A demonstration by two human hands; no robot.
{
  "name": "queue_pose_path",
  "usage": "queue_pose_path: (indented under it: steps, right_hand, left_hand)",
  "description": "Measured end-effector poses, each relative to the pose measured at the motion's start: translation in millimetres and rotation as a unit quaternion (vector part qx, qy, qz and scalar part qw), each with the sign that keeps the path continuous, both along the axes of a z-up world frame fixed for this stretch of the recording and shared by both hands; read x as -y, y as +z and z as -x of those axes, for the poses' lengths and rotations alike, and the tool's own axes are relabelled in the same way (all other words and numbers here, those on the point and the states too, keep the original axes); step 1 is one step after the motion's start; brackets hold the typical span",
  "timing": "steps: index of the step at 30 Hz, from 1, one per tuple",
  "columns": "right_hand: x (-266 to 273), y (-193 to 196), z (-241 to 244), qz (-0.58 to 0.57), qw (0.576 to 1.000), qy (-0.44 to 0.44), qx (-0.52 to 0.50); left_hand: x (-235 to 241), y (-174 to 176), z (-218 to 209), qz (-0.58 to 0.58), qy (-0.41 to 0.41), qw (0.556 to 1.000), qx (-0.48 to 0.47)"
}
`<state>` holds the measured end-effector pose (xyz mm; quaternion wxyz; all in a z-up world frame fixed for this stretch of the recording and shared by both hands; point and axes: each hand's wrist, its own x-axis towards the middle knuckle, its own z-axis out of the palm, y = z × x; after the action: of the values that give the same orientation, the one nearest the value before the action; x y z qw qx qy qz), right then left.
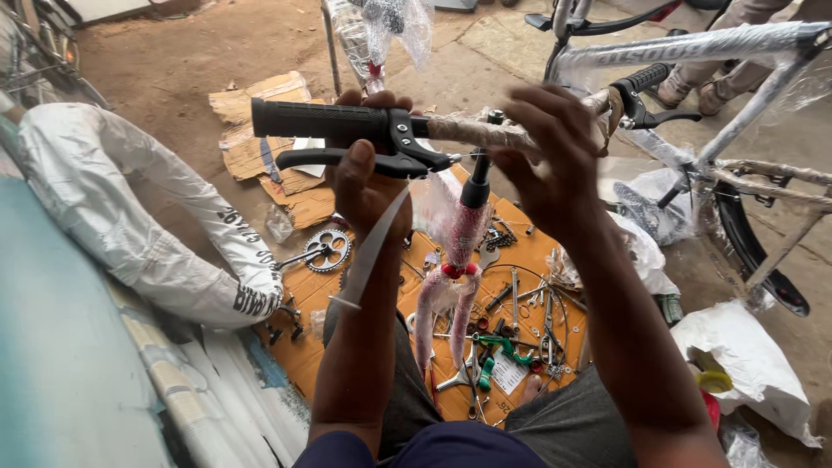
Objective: The person assembles a bicycle by tightening the handlebar stem with a wrench, then routes and secures brake cables to the handlebar levers using a screwdriver. The work is performed on a cardboard sheet on the ground with various tools and parts nearby.
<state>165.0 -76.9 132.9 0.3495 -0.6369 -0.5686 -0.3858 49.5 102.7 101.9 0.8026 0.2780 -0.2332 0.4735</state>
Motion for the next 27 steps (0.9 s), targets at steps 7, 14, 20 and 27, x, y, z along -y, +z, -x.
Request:
queue_pose_path:
  steps: [7, 14, 20, 27]
  right_hand:
    - [-47.2, -5.4, 9.8, 0.128, 0.988, -0.02, -0.087]
    - [-37.7, -6.9, 8.4, 0.115, 0.979, 0.03, -0.166]
    - [-46.6, -9.6, 18.3, 0.097, 0.946, 0.113, -0.287]
    - [-72.6, -24.1, 83.0, -0.096, 0.99, 0.071, -0.077]
  left_hand:
    - [9.5, 8.1, 75.2, -0.164, 0.646, 0.695, -0.27]
    - [10.3, 55.8, 110.0, -0.458, 0.742, 0.404, -0.277]
    - [-17.1, 52.8, 93.1, -0.63, 0.611, 0.4, -0.264]
    - [-43.6, 58.9, 96.5, -0.619, 0.494, 0.586, -0.173]
